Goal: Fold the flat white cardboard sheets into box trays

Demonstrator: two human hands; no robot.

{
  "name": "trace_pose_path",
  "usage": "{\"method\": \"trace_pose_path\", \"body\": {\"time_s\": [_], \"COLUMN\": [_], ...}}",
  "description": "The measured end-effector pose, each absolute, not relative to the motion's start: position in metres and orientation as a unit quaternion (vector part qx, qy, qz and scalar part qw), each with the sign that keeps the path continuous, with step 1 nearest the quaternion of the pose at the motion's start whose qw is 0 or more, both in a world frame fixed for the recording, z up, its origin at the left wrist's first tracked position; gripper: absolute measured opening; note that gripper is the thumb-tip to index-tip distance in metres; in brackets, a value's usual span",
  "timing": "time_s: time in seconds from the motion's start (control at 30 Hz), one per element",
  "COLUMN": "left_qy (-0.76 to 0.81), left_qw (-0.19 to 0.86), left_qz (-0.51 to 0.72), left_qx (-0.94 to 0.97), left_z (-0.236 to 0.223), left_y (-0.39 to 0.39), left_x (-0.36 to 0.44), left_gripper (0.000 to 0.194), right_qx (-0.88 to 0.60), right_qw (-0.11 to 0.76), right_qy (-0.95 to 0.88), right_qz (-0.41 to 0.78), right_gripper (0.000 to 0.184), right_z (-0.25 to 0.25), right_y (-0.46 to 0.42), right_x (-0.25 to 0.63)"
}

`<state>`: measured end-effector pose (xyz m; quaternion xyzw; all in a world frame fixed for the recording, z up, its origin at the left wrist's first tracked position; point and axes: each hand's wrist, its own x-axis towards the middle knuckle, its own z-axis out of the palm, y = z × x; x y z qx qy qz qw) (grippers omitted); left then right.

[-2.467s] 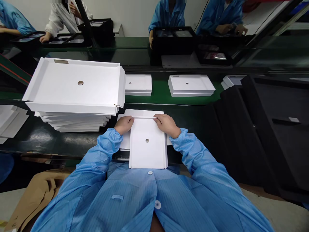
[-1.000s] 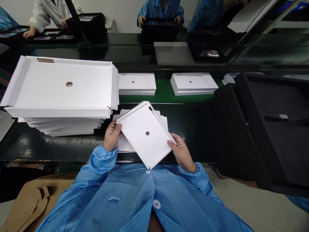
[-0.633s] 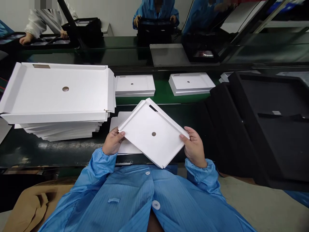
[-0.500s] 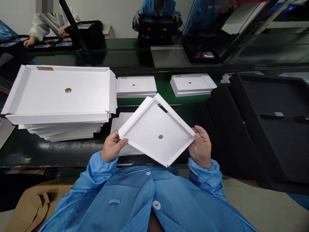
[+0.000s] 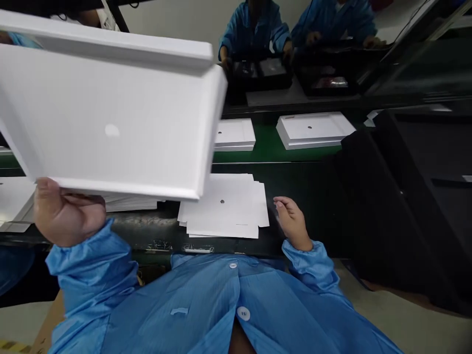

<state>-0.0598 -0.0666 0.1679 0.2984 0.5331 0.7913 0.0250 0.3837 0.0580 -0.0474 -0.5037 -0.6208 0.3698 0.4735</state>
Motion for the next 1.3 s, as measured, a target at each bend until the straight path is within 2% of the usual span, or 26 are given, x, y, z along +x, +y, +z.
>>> {"method": "trace_pose_path", "body": {"time_s": [0.1,0.2,0.33,0.47,0.63,0.77,0.9,1.07,1.13,1.23,1.3], "left_qy": [0.531,0.565,0.564,0.668,0.802,0.77,0.711,0.592,0.557,0.537,0.477], "left_qw": [0.027,0.064,0.06,-0.061,-0.25,-0.326,-0.377,-0.342,-0.312,-0.208,-0.106], "left_qz": [0.781,0.782,0.777,0.695,0.465,0.459,0.459,0.344,0.328,0.359,0.365], "left_qx": [0.326,0.256,0.271,0.257,0.28,0.3,0.378,0.644,0.697,0.735,0.792], "left_z": [0.168,0.162,0.154,0.162,0.173,0.158,0.14,0.145,0.147,0.132,0.109], "left_y": [-0.066,-0.07,-0.074,-0.075,-0.082,-0.095,-0.101,-0.092,-0.087,-0.084,-0.082], "left_x": [-0.096,-0.116,-0.121,-0.122,-0.124,-0.118,-0.099,-0.053,-0.034,-0.01,0.003], "left_gripper": [0.052,0.05,0.055,0.037,0.037,0.045,0.039,0.027,0.027,0.016,0.01], "right_qx": [-0.497,-0.496,-0.518,-0.519,-0.527,-0.532,-0.54,-0.545,-0.536,-0.514,-0.486], "right_qw": [0.428,0.403,0.395,0.384,0.376,0.371,0.373,0.358,0.339,0.328,0.342], "right_qy": [-0.683,-0.696,-0.678,-0.686,-0.683,-0.68,-0.674,-0.681,-0.717,-0.77,-0.781], "right_qz": [0.319,0.328,0.34,0.337,0.338,0.343,0.341,0.333,0.288,0.19,0.194], "right_gripper": [0.031,0.034,0.04,0.042,0.043,0.042,0.041,0.043,0.046,0.051,0.052], "right_z": [-0.06,-0.079,-0.1,-0.101,-0.098,-0.1,-0.101,-0.097,-0.088,-0.06,-0.034], "right_y": [0.059,0.055,0.047,0.045,0.044,0.043,0.043,0.043,0.045,0.051,0.058], "right_x": [0.381,0.378,0.377,0.378,0.379,0.379,0.376,0.377,0.38,0.38,0.372]}}
